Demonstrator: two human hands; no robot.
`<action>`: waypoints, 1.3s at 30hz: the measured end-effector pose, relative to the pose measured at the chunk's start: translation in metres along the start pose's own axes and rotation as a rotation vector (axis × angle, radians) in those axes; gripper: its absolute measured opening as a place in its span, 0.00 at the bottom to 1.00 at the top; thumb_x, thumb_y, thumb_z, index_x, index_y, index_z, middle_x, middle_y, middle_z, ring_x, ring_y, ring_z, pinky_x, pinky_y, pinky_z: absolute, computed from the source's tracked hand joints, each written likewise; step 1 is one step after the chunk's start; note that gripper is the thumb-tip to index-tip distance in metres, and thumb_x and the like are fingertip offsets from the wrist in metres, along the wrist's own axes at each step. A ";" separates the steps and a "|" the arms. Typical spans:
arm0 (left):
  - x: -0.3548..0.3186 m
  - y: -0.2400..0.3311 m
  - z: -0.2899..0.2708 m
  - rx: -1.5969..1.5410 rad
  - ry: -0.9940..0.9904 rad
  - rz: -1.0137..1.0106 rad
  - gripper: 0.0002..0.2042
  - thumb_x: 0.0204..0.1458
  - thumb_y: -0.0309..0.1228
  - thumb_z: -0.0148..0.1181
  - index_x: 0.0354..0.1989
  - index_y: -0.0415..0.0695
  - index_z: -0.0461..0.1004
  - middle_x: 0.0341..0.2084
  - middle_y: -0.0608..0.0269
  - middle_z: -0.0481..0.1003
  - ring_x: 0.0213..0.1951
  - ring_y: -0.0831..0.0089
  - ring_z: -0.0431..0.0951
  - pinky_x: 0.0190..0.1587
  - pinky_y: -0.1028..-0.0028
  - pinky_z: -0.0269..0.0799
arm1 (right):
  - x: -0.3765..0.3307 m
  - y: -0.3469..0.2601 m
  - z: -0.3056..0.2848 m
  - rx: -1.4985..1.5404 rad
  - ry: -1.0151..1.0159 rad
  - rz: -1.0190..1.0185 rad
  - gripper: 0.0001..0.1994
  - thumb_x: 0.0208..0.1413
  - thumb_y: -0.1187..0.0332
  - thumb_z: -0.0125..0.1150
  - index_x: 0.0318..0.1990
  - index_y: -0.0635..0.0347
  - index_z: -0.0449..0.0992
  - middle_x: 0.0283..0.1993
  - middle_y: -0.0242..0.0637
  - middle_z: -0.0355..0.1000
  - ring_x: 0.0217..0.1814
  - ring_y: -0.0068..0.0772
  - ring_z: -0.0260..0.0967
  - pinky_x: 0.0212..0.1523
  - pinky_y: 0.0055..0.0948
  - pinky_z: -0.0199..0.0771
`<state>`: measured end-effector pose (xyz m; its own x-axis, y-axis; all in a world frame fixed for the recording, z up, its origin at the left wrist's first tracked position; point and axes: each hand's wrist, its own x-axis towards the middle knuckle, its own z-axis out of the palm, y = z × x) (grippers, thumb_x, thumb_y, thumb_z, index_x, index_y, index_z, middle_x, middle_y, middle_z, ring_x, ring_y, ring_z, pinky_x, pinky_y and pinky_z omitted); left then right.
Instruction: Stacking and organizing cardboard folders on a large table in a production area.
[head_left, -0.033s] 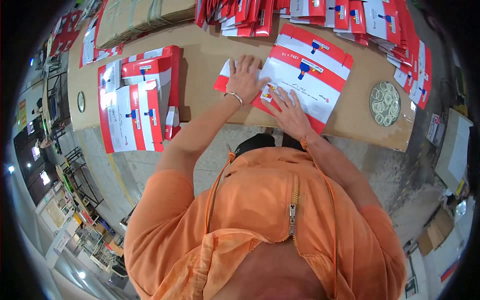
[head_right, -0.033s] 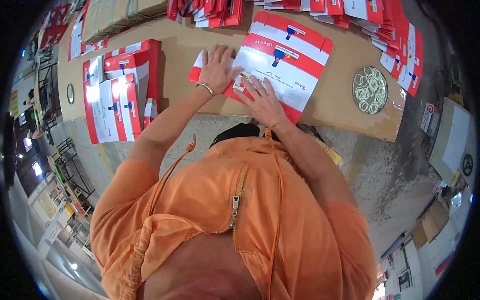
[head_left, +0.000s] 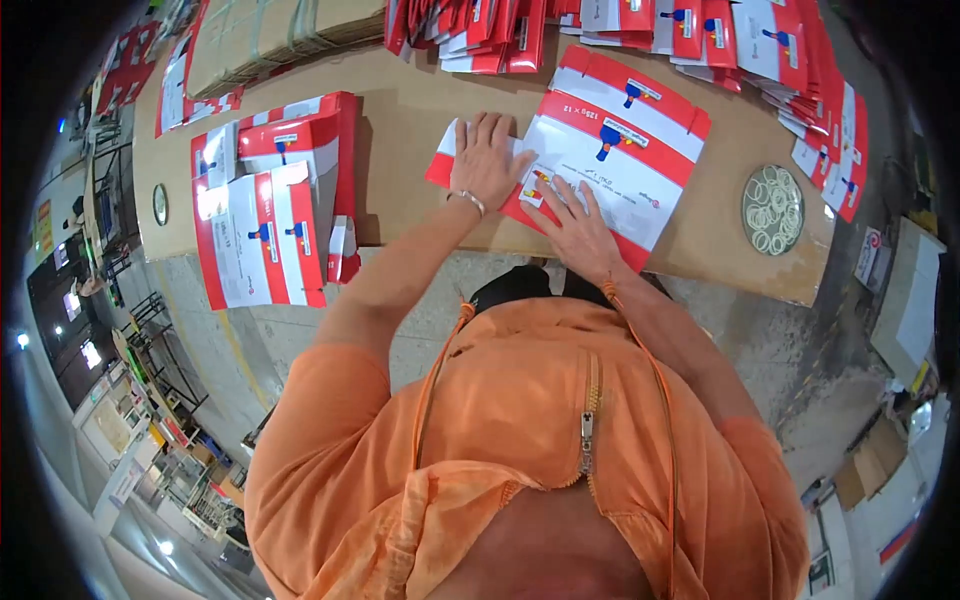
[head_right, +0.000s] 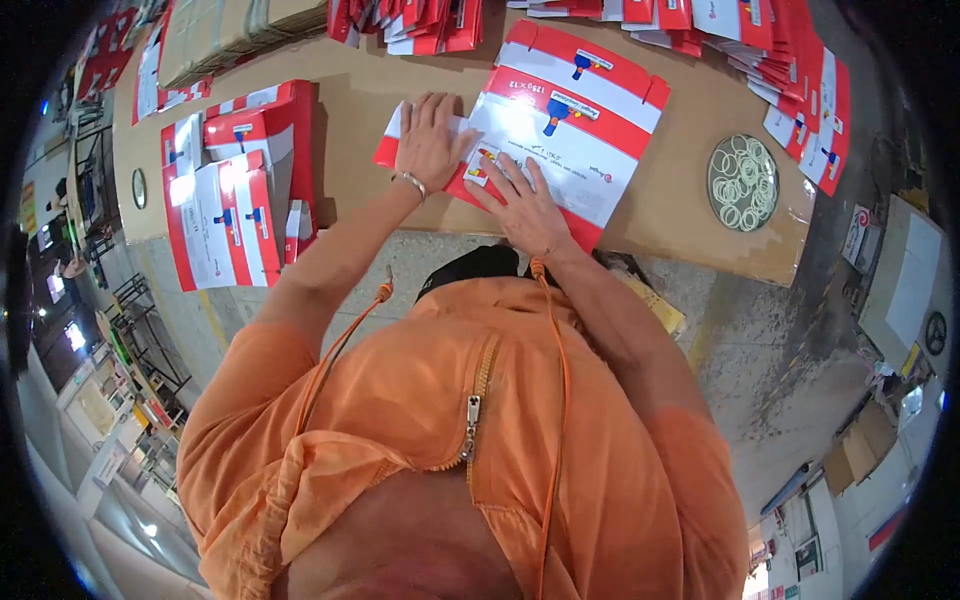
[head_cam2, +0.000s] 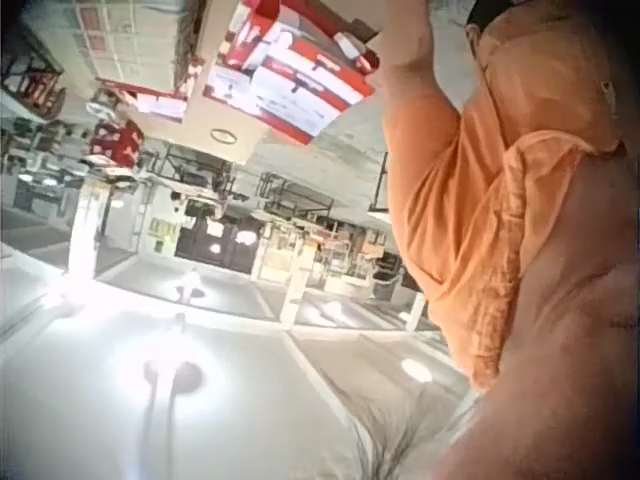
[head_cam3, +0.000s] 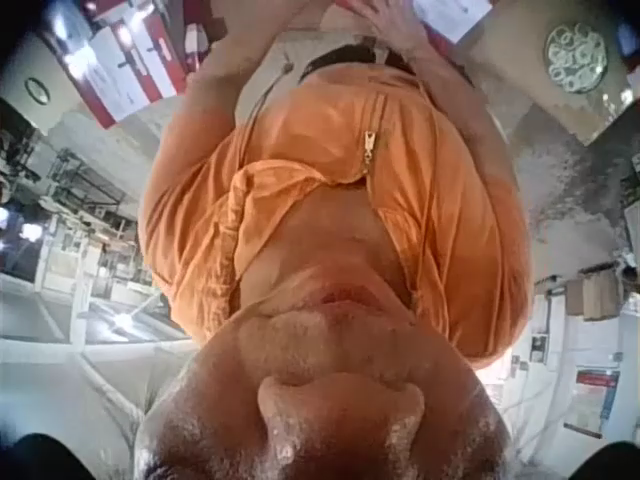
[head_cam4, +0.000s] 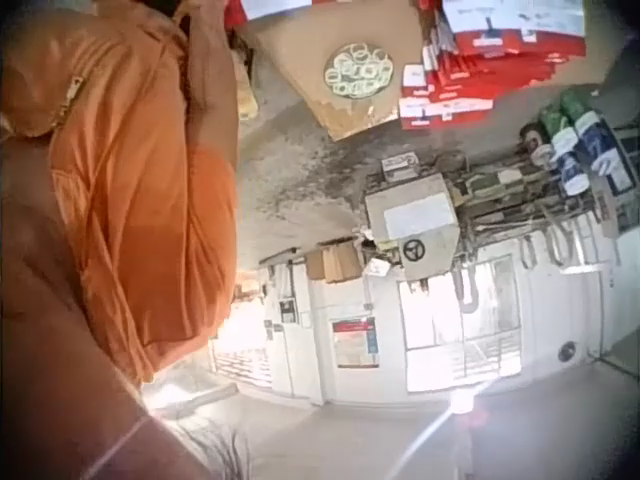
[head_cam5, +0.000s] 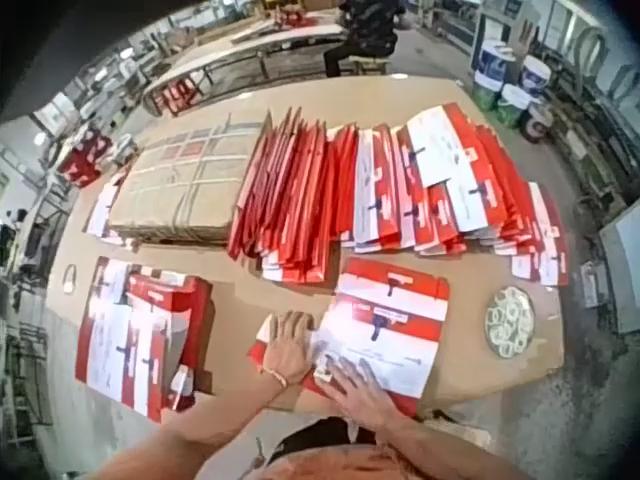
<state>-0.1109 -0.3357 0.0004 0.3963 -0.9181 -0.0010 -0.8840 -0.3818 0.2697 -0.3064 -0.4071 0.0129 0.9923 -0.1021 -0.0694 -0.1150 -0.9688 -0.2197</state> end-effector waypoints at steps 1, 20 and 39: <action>-0.001 0.001 0.004 -0.032 0.037 -0.012 0.25 0.51 0.46 0.53 0.52 0.42 0.65 0.54 0.55 0.63 0.61 0.56 0.56 0.65 0.47 0.38 | 0.001 0.002 0.006 0.044 0.056 0.008 0.30 0.50 0.65 0.51 0.64 0.41 0.57 0.69 0.37 0.49 0.71 0.44 0.42 0.67 0.52 0.39; 0.009 -0.038 -0.003 0.005 0.005 -0.217 0.33 0.51 0.56 0.48 0.61 0.49 0.58 0.64 0.52 0.51 0.67 0.53 0.43 0.62 0.40 0.37 | -0.042 0.021 0.006 0.026 0.012 0.078 0.29 0.48 0.58 0.58 0.61 0.37 0.62 0.68 0.35 0.52 0.71 0.39 0.45 0.66 0.56 0.39; 0.057 0.024 0.015 -0.296 -0.402 -0.488 0.45 0.28 0.60 0.68 0.51 0.37 0.63 0.43 0.44 0.73 0.47 0.53 0.74 0.49 0.62 0.69 | -0.072 0.093 0.003 0.954 0.552 0.892 0.41 0.51 0.56 0.61 0.63 0.75 0.47 0.67 0.61 0.47 0.71 0.53 0.42 0.69 0.38 0.40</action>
<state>-0.1131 -0.3989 -0.0072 0.5581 -0.6385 -0.5299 -0.5007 -0.7684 0.3986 -0.3883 -0.4892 -0.0054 0.4358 -0.8780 -0.1979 -0.4681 -0.0334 -0.8830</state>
